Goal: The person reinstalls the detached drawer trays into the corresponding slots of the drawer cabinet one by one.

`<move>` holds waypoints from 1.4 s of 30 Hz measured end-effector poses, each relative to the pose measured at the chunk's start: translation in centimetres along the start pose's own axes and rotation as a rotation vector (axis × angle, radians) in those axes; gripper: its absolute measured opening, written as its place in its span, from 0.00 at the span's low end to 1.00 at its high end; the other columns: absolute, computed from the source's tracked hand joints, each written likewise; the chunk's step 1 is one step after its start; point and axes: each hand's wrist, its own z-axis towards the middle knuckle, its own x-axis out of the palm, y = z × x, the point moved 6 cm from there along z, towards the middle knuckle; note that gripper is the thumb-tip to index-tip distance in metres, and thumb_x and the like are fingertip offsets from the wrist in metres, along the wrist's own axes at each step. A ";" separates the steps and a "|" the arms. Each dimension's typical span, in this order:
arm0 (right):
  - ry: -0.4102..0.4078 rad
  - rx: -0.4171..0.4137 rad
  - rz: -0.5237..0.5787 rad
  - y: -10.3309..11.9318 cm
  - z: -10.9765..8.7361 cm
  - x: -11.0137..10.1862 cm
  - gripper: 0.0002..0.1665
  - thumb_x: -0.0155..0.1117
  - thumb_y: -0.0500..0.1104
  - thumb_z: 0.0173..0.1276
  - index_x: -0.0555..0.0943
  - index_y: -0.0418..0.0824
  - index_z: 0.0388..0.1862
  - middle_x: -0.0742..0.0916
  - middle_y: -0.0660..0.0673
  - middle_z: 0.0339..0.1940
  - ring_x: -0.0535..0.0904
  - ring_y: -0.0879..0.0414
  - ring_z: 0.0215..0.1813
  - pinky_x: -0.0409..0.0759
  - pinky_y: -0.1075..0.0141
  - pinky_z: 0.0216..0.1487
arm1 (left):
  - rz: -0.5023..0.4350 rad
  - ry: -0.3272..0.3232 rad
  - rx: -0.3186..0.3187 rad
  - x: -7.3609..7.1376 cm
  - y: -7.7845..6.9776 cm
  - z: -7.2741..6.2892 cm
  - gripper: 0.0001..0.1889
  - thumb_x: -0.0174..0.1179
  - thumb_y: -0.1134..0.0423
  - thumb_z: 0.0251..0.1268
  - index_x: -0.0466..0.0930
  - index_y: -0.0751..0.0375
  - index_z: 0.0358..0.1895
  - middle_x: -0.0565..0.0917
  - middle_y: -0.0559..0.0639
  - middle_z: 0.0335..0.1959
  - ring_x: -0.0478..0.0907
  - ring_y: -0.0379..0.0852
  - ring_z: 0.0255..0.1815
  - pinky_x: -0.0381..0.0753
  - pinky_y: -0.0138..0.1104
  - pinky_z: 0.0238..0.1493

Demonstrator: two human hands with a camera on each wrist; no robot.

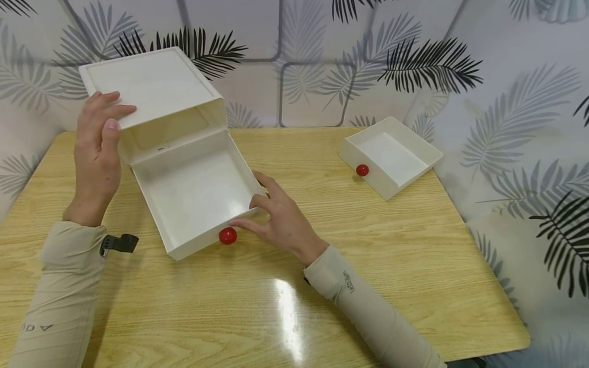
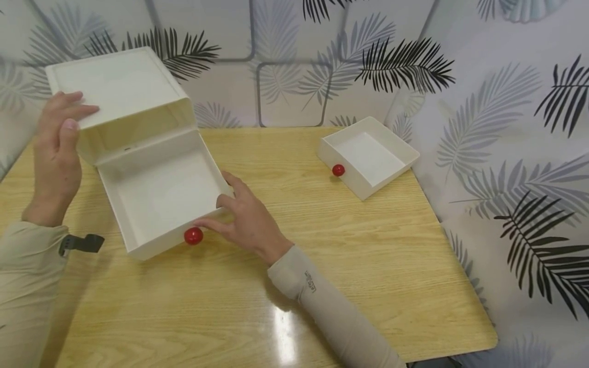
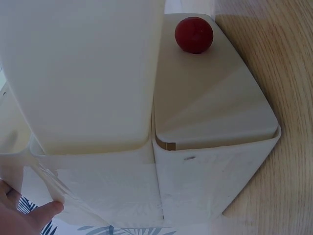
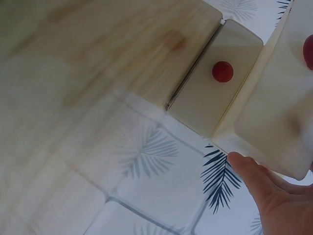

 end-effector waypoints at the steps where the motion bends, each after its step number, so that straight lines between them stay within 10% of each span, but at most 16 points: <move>1: -0.002 -0.002 0.000 0.0 0.0 0.0 0.21 0.84 0.54 0.55 0.81 0.43 0.28 0.74 0.33 0.77 0.78 0.41 0.73 0.84 0.57 0.65 | 0.002 0.000 0.000 0.0 0.2 0.0 0.24 0.41 0.58 0.80 0.82 0.73 0.58 0.75 0.61 0.73 0.58 0.47 0.84 0.47 0.35 0.85; 42: -0.048 0.028 0.080 -0.6 1.1 0.3 0.20 0.83 0.52 0.57 0.81 0.42 0.28 0.75 0.40 0.74 0.76 0.47 0.73 0.84 0.58 0.66 | 0.012 0.001 -0.013 -0.1 1.2 0.3 0.24 0.41 0.57 0.80 0.82 0.71 0.59 0.75 0.59 0.74 0.57 0.45 0.84 0.47 0.34 0.85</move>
